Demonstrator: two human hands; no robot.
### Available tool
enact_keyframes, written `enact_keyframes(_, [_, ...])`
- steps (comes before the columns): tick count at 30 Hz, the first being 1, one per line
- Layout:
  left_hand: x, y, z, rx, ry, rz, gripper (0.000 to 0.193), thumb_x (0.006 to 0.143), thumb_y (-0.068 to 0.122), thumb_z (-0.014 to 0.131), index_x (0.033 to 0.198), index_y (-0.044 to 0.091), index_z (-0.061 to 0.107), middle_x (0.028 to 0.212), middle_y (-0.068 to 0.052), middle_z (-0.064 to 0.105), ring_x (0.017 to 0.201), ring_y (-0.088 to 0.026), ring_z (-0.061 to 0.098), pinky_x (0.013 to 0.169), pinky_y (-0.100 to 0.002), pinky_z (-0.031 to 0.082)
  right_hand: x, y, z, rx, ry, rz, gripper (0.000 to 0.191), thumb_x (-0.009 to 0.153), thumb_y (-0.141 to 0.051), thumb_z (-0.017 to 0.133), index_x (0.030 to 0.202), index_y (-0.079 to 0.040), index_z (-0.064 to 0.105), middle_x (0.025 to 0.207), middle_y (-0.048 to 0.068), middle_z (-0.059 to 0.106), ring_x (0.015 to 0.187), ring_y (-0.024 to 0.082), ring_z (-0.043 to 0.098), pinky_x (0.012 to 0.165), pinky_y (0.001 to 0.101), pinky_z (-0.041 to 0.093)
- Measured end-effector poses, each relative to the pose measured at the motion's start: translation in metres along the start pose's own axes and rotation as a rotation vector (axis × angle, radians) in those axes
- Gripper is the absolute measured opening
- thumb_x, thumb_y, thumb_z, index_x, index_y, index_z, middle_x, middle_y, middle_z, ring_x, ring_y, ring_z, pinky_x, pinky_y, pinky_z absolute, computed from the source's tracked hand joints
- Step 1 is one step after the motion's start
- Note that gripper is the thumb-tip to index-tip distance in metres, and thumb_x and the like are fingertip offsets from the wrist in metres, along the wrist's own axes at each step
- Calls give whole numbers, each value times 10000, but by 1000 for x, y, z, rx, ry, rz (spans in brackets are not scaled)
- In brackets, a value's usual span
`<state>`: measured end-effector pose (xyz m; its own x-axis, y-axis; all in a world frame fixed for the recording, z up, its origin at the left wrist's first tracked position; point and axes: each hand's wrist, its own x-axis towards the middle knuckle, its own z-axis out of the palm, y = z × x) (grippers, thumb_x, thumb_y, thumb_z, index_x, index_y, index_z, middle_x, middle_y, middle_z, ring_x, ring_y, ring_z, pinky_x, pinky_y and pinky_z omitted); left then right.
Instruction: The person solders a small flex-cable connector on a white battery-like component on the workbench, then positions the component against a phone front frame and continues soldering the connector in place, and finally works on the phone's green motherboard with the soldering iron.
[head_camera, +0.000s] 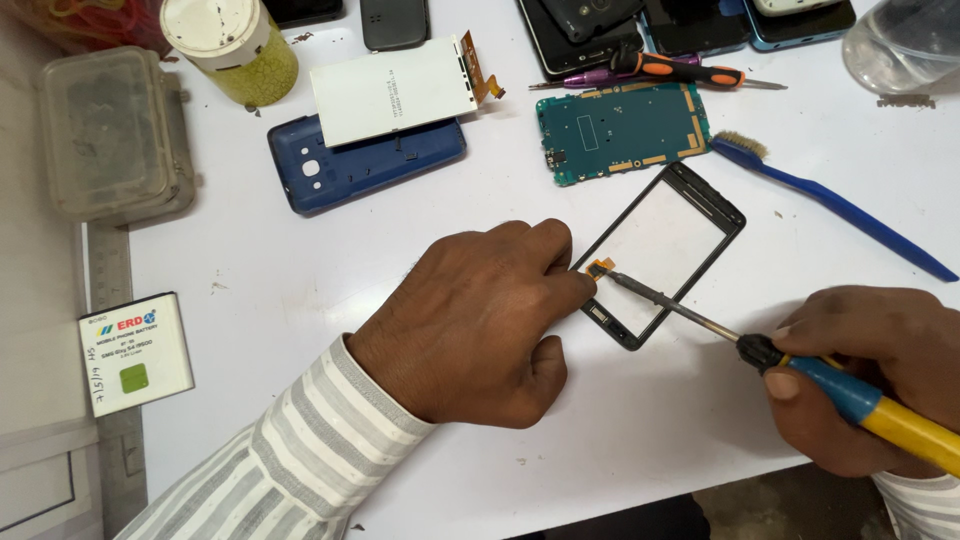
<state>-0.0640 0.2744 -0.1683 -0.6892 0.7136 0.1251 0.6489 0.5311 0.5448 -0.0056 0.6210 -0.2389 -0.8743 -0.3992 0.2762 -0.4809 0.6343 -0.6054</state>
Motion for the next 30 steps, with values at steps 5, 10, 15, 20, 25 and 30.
enact_keyframes(5, [0, 0, 0, -4, 17, 14, 284, 592, 80, 642, 852, 1, 723, 791, -129, 563, 683, -287, 587, 557, -443, 487, -3, 0, 0, 15, 26, 19, 334, 797, -161, 772, 1049, -64, 576, 658, 63, 672, 568, 142, 646, 514, 290, 486])
enact_keyframes(10, [0, 0, 0, -1, 23, 19, 281, 590, 78, 641, 847, -1, 723, 786, -133, 561, 678, -292, 585, 556, -446, 485, -5, 1, -1, -11, 0, 23, 326, 789, -165, 776, 1037, -71, 586, 663, 60, 673, 576, 144, 648, 516, 292, 480])
enact_keyframes(15, [0, 1, -1, -1, 12, 8, 269, 588, 76, 639, 832, -3, 721, 772, -131, 559, 670, -290, 584, 551, -446, 483, -4, -1, -1, 17, -5, 16, 334, 799, -163, 765, 1052, -70, 568, 676, 53, 658, 578, 140, 645, 532, 285, 493])
enact_keyframes(20, [0, 0, -1, 1, 5, 3, 270, 589, 75, 638, 835, -1, 719, 773, -130, 559, 667, -288, 583, 547, -444, 482, -7, -2, 2, 50, 66, 49, 325, 837, -159, 740, 1063, -40, 538, 680, 55, 640, 597, 143, 640, 560, 288, 503])
enact_keyframes(25, [-2, -2, 3, 4, 23, 11, 260, 602, 100, 667, 839, 4, 712, 799, -130, 566, 689, -298, 589, 570, -448, 488, -28, 19, 5, 41, 107, 116, 326, 829, -166, 765, 1066, -56, 571, 732, 72, 631, 588, 142, 630, 518, 277, 492])
enact_keyframes(30, [-2, 6, 18, 59, 279, 54, 464, 715, 394, 833, 903, -1, 678, 858, -119, 554, 754, -284, 553, 577, -441, 414, -60, 76, 8, 226, 238, 149, 407, 880, -287, 726, 1170, -67, 544, 931, 82, 640, 759, 146, 663, 691, 252, 543])
